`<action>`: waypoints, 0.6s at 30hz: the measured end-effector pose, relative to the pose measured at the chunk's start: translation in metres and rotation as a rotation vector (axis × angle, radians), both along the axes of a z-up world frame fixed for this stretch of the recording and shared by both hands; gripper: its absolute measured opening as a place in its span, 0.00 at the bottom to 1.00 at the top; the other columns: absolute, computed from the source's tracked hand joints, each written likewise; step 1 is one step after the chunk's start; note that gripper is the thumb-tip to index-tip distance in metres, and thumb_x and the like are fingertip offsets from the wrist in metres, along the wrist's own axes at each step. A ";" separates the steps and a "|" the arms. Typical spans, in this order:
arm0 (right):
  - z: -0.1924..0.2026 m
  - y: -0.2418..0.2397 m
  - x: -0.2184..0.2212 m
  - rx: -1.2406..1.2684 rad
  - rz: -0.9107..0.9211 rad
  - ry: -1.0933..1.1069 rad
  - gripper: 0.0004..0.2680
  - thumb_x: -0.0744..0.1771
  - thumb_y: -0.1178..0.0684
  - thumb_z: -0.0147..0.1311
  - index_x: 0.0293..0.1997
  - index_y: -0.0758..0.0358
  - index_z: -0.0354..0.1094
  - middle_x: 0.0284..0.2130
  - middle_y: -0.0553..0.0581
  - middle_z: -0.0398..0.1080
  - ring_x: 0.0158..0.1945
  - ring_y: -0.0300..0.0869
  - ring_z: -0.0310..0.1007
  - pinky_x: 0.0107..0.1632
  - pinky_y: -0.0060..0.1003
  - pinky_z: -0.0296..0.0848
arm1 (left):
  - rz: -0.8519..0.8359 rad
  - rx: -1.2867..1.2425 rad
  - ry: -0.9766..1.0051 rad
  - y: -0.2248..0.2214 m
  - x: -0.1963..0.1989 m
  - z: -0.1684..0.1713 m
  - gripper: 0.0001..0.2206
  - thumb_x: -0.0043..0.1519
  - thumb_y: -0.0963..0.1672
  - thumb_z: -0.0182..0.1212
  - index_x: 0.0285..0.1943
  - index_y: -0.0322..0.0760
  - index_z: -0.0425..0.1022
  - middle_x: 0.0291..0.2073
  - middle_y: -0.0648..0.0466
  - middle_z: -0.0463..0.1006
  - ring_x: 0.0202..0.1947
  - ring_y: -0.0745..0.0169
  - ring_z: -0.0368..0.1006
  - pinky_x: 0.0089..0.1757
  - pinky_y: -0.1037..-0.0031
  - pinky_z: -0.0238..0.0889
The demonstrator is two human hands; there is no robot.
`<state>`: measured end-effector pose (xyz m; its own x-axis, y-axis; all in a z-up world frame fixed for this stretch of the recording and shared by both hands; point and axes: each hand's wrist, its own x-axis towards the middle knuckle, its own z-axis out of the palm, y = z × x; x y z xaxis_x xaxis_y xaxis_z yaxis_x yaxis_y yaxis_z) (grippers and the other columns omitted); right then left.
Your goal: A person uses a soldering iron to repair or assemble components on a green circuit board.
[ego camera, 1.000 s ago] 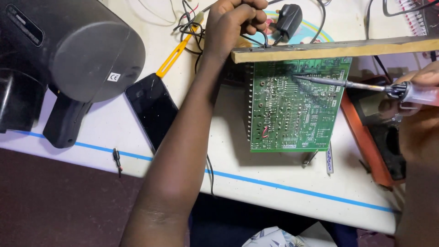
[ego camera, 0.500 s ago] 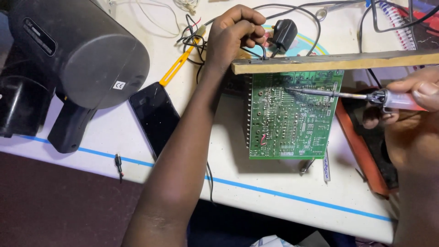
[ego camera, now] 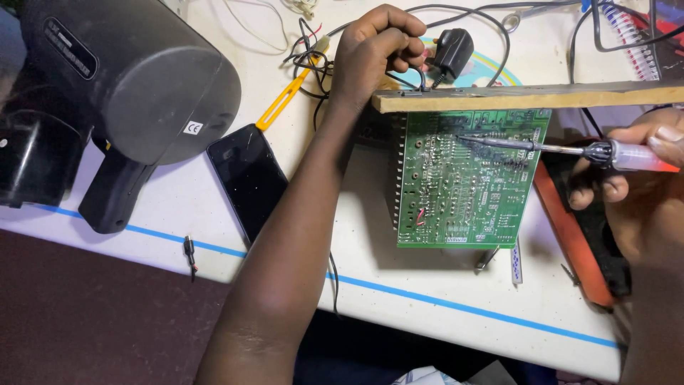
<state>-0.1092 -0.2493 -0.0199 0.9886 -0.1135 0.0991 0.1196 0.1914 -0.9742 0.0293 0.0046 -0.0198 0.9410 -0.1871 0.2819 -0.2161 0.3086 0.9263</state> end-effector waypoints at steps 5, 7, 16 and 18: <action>0.011 0.006 -0.003 -0.059 0.037 -0.015 0.06 0.63 0.49 0.40 0.34 0.58 0.58 0.12 0.52 0.53 0.17 0.32 0.57 0.22 0.26 0.66 | 0.012 0.002 0.023 -0.001 0.001 -0.002 0.05 0.42 0.37 0.49 0.24 0.31 0.70 0.14 0.50 0.70 0.16 0.66 0.66 0.22 0.83 0.60; 0.015 0.007 -0.003 -0.085 0.065 -0.021 0.06 0.64 0.50 0.39 0.34 0.59 0.60 0.19 0.57 0.60 0.17 0.29 0.57 0.23 0.25 0.69 | -0.012 -0.008 -0.025 0.000 0.004 -0.006 0.06 0.43 0.37 0.48 0.26 0.31 0.69 0.15 0.50 0.70 0.17 0.65 0.68 0.22 0.82 0.59; 0.018 0.003 -0.004 -0.234 0.212 -0.220 0.05 0.64 0.50 0.37 0.35 0.57 0.55 0.21 0.52 0.59 0.29 0.40 0.66 0.24 0.25 0.72 | -0.030 -0.024 -0.006 0.000 0.002 -0.004 0.05 0.44 0.37 0.48 0.26 0.29 0.69 0.14 0.48 0.70 0.16 0.65 0.66 0.22 0.82 0.61; 0.013 0.000 -0.005 -0.254 0.185 -0.204 0.06 0.64 0.49 0.36 0.35 0.57 0.52 0.22 0.55 0.57 0.27 0.42 0.63 0.23 0.26 0.68 | -0.023 -0.012 0.000 0.001 0.001 -0.003 0.05 0.43 0.37 0.48 0.26 0.29 0.69 0.14 0.49 0.69 0.17 0.65 0.67 0.22 0.82 0.60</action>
<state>-0.1146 -0.2491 -0.0065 0.9471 0.1190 0.2982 0.3022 -0.0169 -0.9531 0.0304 0.0053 -0.0224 0.9365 -0.2054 0.2840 -0.2086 0.3246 0.9226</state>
